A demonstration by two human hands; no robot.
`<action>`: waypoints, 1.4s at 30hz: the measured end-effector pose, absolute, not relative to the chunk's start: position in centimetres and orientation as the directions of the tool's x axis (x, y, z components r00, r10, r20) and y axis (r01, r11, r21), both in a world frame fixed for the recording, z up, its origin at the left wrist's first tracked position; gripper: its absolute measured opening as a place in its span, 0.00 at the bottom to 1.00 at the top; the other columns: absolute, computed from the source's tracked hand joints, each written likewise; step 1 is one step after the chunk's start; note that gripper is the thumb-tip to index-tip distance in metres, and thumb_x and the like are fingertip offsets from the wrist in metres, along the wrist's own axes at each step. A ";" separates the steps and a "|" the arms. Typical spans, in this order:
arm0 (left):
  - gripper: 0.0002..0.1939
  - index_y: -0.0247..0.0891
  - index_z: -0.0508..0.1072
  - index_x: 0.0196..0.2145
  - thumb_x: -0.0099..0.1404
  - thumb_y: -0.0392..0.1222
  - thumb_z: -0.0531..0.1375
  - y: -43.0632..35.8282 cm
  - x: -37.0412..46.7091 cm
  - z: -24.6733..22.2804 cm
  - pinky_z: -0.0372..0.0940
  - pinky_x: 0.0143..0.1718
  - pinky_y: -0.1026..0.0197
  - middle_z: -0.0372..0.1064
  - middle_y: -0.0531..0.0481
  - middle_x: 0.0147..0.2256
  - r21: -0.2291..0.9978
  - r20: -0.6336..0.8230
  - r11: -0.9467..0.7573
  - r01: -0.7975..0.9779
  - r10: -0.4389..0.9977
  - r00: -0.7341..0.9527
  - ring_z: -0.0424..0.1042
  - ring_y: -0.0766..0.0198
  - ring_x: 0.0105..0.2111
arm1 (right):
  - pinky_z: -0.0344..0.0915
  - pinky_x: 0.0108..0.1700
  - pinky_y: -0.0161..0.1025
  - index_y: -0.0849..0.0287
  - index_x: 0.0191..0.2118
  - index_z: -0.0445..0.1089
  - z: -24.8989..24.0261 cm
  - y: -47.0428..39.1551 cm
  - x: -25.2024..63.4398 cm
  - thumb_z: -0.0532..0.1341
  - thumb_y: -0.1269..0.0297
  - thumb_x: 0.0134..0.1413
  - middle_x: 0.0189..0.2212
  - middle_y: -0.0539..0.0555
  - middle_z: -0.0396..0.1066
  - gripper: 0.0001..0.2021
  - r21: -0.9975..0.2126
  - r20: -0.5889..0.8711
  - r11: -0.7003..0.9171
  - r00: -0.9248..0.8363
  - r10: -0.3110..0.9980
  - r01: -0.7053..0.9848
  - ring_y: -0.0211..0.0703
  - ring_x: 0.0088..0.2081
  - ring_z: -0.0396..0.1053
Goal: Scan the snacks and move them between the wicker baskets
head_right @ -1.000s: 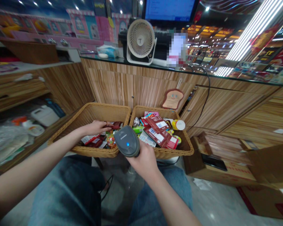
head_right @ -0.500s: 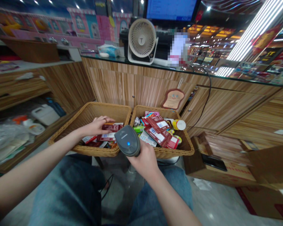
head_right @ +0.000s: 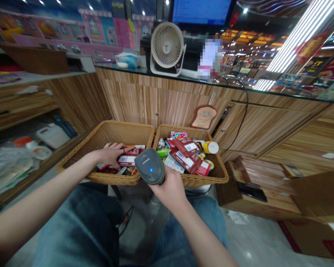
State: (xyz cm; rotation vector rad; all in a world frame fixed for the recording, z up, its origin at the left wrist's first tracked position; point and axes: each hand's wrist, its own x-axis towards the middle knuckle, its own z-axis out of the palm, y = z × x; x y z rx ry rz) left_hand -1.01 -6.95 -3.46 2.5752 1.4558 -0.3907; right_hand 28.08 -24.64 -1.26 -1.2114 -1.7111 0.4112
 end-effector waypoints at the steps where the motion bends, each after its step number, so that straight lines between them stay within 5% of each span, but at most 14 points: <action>1: 0.61 0.56 0.53 0.76 0.48 0.53 0.73 -6.9 -1.1 -3.5 0.49 0.67 0.33 0.63 0.35 0.67 0.000 -0.295 -0.516 0.857 0.819 0.493 0.59 0.33 0.67 | 0.76 0.35 0.41 0.56 0.35 0.75 -1.3 -24.6 28.1 0.65 0.63 0.55 0.31 0.58 0.83 0.04 -0.715 0.508 0.448 -0.042 0.861 0.536 0.54 0.33 0.82; 5: 0.60 0.48 0.53 0.77 0.50 0.51 0.71 -7.1 -1.3 -3.0 0.52 0.66 0.36 0.67 0.35 0.63 -0.016 -0.148 -0.519 0.855 0.847 0.511 0.64 0.34 0.63 | 0.76 0.36 0.42 0.55 0.36 0.76 -1.4 -24.6 28.1 0.66 0.63 0.56 0.32 0.58 0.83 0.04 -0.716 0.501 0.442 -0.044 0.864 0.541 0.54 0.34 0.82; 11: 0.51 0.40 0.55 0.74 0.57 0.46 0.70 -7.7 -1.7 -1.8 0.41 0.71 0.34 0.66 0.34 0.64 -0.043 0.395 -0.464 0.885 0.806 0.441 0.60 0.35 0.65 | 0.76 0.38 0.42 0.55 0.37 0.76 -1.6 -24.6 28.1 0.67 0.62 0.56 0.34 0.57 0.83 0.04 -0.724 0.464 0.420 -0.064 0.884 0.547 0.54 0.36 0.82; 14: 0.50 0.40 0.54 0.74 0.60 0.47 0.70 -8.0 -1.4 -1.5 0.38 0.73 0.35 0.64 0.34 0.66 -0.027 0.521 -0.492 0.870 0.736 0.433 0.59 0.38 0.66 | 0.76 0.39 0.42 0.55 0.37 0.76 -1.7 -24.5 28.0 0.67 0.63 0.56 0.34 0.57 0.83 0.04 -0.726 0.422 0.395 -0.088 0.902 0.563 0.54 0.36 0.82; 24: 0.53 0.46 0.50 0.76 0.60 0.46 0.70 -8.4 -0.8 -1.7 0.39 0.73 0.30 0.63 0.36 0.68 -0.008 0.494 -0.548 0.837 0.725 0.480 0.58 0.35 0.67 | 0.74 0.39 0.42 0.57 0.39 0.76 -1.6 -24.5 27.5 0.68 0.67 0.56 0.36 0.58 0.84 0.05 -0.699 0.348 0.374 -0.168 0.923 0.609 0.56 0.38 0.82; 30: 0.49 0.46 0.53 0.75 0.63 0.56 0.67 -7.8 -1.4 -2.7 0.38 0.73 0.32 0.67 0.37 0.64 -0.040 0.521 -0.542 0.839 0.706 0.480 0.61 0.37 0.65 | 0.73 0.37 0.41 0.57 0.38 0.76 -1.7 -24.5 27.6 0.68 0.66 0.57 0.35 0.57 0.83 0.04 -0.699 0.349 0.383 -0.180 0.920 0.604 0.56 0.37 0.82; 42: 0.50 0.41 0.54 0.73 0.60 0.49 0.70 -8.3 -0.5 -1.0 0.42 0.72 0.34 0.65 0.34 0.65 -0.013 0.553 -0.483 0.876 0.726 0.409 0.60 0.38 0.65 | 0.74 0.41 0.43 0.56 0.40 0.76 -1.6 -24.5 27.7 0.67 0.65 0.56 0.36 0.57 0.83 0.05 -0.706 0.335 0.362 -0.163 0.928 0.609 0.57 0.39 0.82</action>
